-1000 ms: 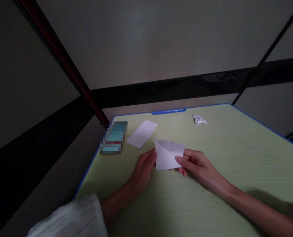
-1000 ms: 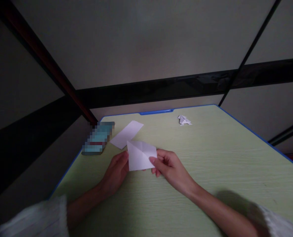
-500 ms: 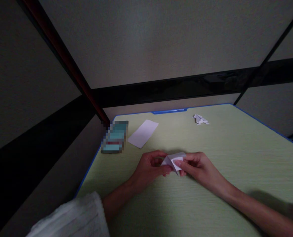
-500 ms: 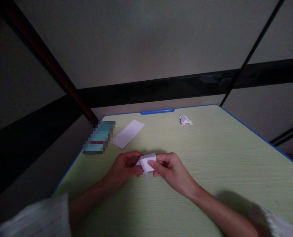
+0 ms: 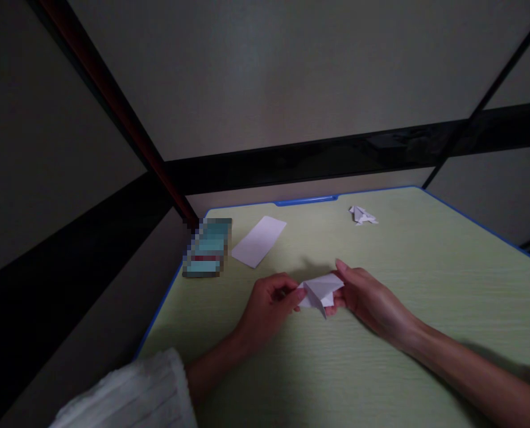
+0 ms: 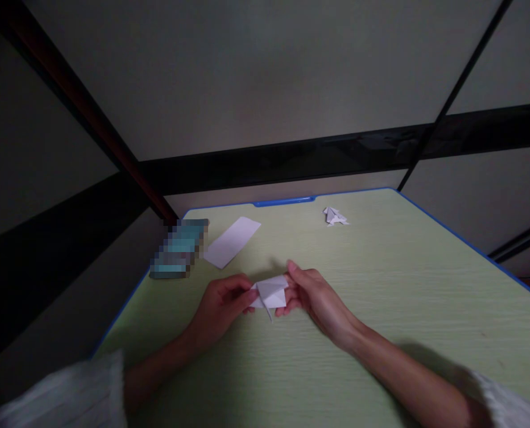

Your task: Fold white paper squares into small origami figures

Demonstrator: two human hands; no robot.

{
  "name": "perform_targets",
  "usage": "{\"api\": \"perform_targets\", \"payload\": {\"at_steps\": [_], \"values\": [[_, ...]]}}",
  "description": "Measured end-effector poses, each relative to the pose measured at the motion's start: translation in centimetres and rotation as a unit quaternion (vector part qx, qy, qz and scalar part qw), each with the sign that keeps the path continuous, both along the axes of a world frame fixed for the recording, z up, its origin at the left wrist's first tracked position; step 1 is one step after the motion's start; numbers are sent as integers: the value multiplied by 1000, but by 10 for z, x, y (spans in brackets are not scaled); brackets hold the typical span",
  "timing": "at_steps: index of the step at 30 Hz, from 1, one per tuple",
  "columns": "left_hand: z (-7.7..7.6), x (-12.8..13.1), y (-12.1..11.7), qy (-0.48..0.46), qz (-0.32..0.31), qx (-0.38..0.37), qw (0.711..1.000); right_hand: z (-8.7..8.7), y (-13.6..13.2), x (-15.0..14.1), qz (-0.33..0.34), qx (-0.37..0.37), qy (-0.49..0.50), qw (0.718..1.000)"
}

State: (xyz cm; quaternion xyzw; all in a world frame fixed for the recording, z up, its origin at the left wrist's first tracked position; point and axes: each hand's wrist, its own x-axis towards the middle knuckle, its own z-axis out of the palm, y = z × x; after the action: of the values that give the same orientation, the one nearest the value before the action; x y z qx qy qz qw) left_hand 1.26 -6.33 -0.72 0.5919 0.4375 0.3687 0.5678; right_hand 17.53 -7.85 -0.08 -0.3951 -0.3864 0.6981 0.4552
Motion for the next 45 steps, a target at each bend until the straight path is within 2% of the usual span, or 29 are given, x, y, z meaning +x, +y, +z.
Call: {"api": "perform_targets", "payload": {"at_steps": [4,7,10,15,21,28,32,39,42,45], "values": [[0,-1,-3,29,-25,47,998,-1,0,0,16,22,-22,999],[1,-1,-3,51,-36,99,993,0,-1,2,54,56,-43,996],[2,-1,-4,64,-45,119,990,3,-2,3,81,73,-65,992],[0,1,-5,51,-57,80,994,3,-3,-3,83,73,-101,989],[-2,1,-5,5,-86,31,996,-3,-5,-7,22,98,-147,984],[6,2,-7,-37,-88,-43,995,0,-8,-8,-24,123,-168,978],[5,3,-7,-37,-104,-49,993,1,-9,-9,-53,147,-193,969],[-2,2,-5,21,-91,15,995,4,-8,-7,9,100,-196,975],[-2,1,-5,49,-90,37,994,3,-7,-8,39,105,-211,971],[-3,1,-6,83,-41,73,993,1,-8,-8,72,98,-223,967]]}}
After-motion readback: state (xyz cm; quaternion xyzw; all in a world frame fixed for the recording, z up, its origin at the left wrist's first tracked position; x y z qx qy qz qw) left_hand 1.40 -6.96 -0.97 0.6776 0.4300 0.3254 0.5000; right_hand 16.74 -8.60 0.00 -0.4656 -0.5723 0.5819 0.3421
